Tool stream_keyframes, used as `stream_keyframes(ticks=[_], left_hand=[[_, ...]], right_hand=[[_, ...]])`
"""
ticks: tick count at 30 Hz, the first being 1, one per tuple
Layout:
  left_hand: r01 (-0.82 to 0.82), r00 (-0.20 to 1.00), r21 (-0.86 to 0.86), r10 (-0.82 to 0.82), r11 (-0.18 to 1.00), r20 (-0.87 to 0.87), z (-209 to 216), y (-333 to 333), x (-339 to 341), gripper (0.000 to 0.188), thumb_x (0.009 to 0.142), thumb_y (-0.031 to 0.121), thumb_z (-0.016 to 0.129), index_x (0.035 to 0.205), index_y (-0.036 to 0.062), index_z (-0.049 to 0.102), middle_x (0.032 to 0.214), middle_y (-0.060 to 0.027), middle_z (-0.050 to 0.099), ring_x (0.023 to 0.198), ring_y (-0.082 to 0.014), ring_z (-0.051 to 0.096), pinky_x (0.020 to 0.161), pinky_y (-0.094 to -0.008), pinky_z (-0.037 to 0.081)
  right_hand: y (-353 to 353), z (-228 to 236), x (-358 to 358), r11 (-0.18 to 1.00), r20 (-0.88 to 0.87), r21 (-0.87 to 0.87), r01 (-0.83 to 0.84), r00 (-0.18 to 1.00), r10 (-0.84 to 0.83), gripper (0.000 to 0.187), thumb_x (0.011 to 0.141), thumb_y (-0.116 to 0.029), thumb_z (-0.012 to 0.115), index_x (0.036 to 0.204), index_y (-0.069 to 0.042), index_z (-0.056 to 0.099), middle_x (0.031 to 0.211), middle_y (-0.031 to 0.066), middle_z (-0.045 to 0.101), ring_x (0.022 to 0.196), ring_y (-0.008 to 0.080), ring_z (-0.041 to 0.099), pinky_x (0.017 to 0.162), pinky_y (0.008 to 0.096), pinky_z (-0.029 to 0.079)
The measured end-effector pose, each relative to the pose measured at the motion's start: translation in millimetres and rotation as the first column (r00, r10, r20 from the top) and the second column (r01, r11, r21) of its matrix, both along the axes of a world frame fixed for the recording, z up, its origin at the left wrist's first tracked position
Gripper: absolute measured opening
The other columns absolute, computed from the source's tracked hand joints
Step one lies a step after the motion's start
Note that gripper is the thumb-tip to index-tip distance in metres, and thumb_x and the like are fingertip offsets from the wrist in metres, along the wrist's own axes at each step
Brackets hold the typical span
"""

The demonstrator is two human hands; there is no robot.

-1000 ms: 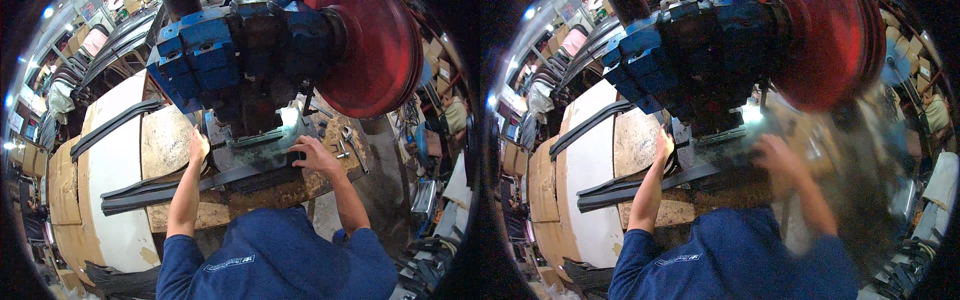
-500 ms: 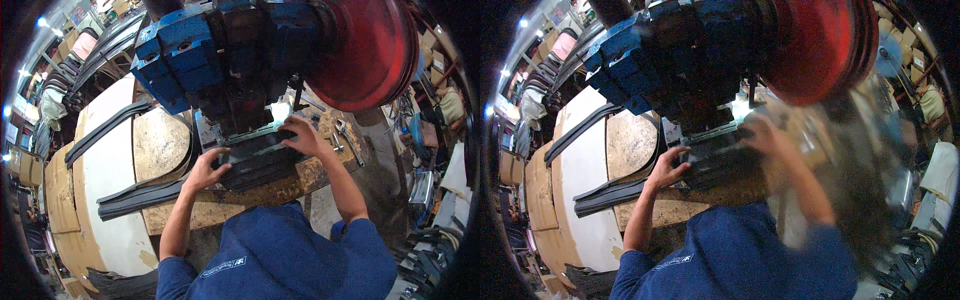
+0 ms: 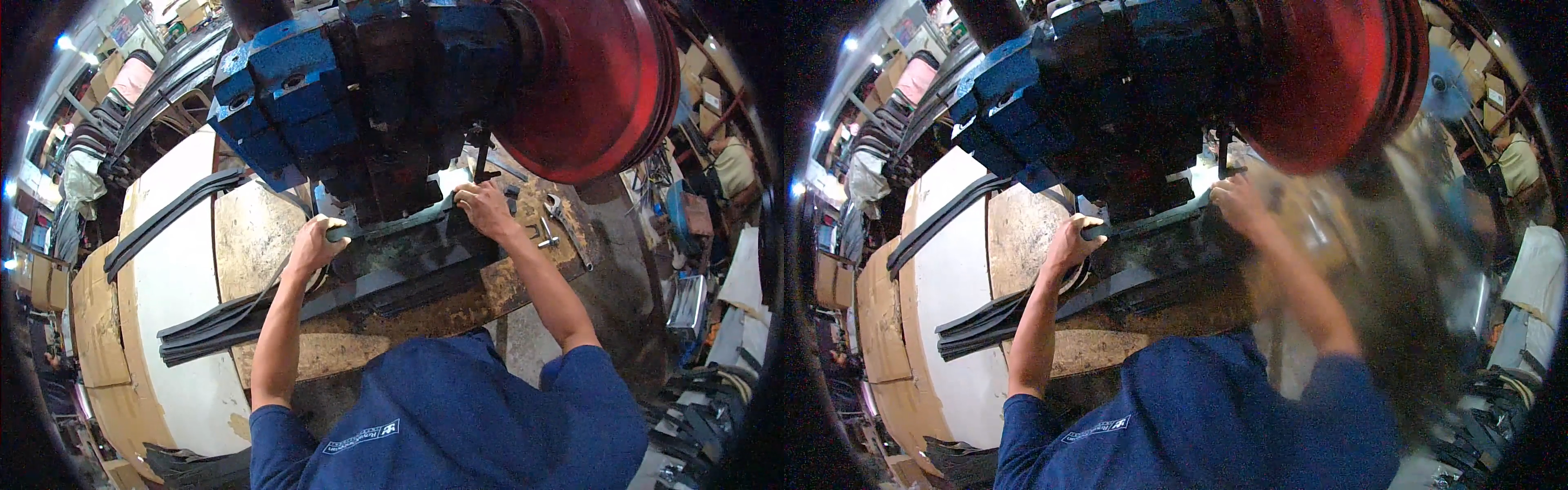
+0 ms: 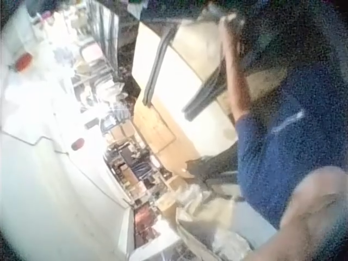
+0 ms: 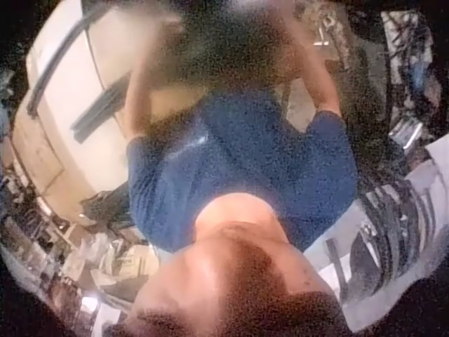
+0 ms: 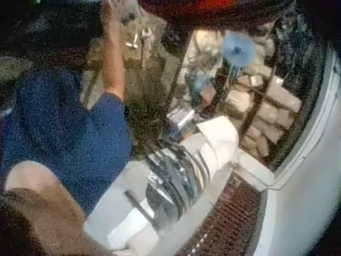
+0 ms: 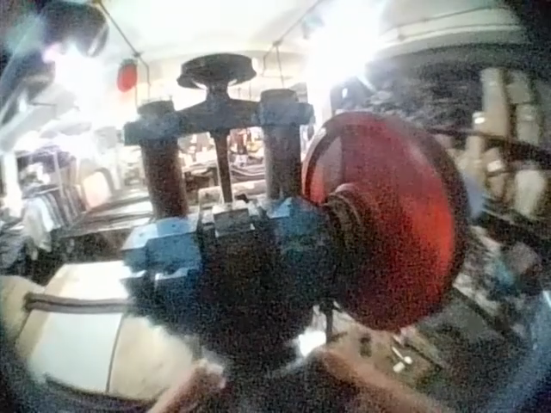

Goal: Punching adjustment holes into leather belts using a mechanical press.

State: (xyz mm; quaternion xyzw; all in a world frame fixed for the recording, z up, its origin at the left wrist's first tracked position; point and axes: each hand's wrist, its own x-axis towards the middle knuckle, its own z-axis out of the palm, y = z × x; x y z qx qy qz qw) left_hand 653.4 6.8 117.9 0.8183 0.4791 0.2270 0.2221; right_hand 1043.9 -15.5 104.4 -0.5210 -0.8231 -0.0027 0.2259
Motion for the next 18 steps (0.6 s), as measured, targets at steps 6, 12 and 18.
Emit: stream_keyframes(ticks=[6, 12, 18], left_hand=[[-0.002, 1.0, 0.017, 0.002, 1.0, -0.001, 5, 2, 19, 0.032, 0.07, 0.018, 0.077, 0.098, 0.003, 0.069, 0.093, -0.0195, 0.065, 0.089, -0.0363, 0.064, 0.08, -0.0418, 0.052], [0.002, 0.996, -0.028, -0.005, 1.0, -0.094, 2, 3, 18, 0.037, 0.071, 0.021, 0.078, 0.102, 0.003, 0.068, 0.096, -0.0185, 0.065, 0.091, -0.0353, 0.064, 0.079, -0.0412, 0.051], [0.04, 0.999, 0.043, -0.038, 0.998, -0.035, 3, 3, 18, 0.034, 0.072, 0.021, 0.075, 0.1, 0.0029, 0.069, 0.093, -0.0199, 0.065, 0.088, -0.0363, 0.064, 0.08, -0.0422, 0.051]], right_hand=[[-5, -1, 13, 0.995, 0.117, 0.052, 0.083, 0.989, -0.088, 0.014, 0.083, -0.013, 0.066, 0.097, -0.011, 0.069, 0.107, 0.0025, 0.068, 0.095, 0.0243, 0.059, 0.087, 0.0376, 0.043], [-18, 14, 14, 0.999, -0.18, 0.021, 0.046, 0.983, -0.041, 0.016, 0.089, -0.019, 0.061, 0.096, -0.007, 0.07, 0.104, 0.0058, 0.068, 0.095, 0.0223, 0.058, 0.088, 0.0356, 0.042], [-14, 38, 2, 0.938, -0.791, -0.328, -0.113, 0.576, -0.207, 0.087, 0.098, -0.064, 0.008, 0.096, -0.005, 0.072, 0.093, 0.0058, 0.068, 0.091, 0.0179, 0.055, 0.087, 0.0349, 0.041]])
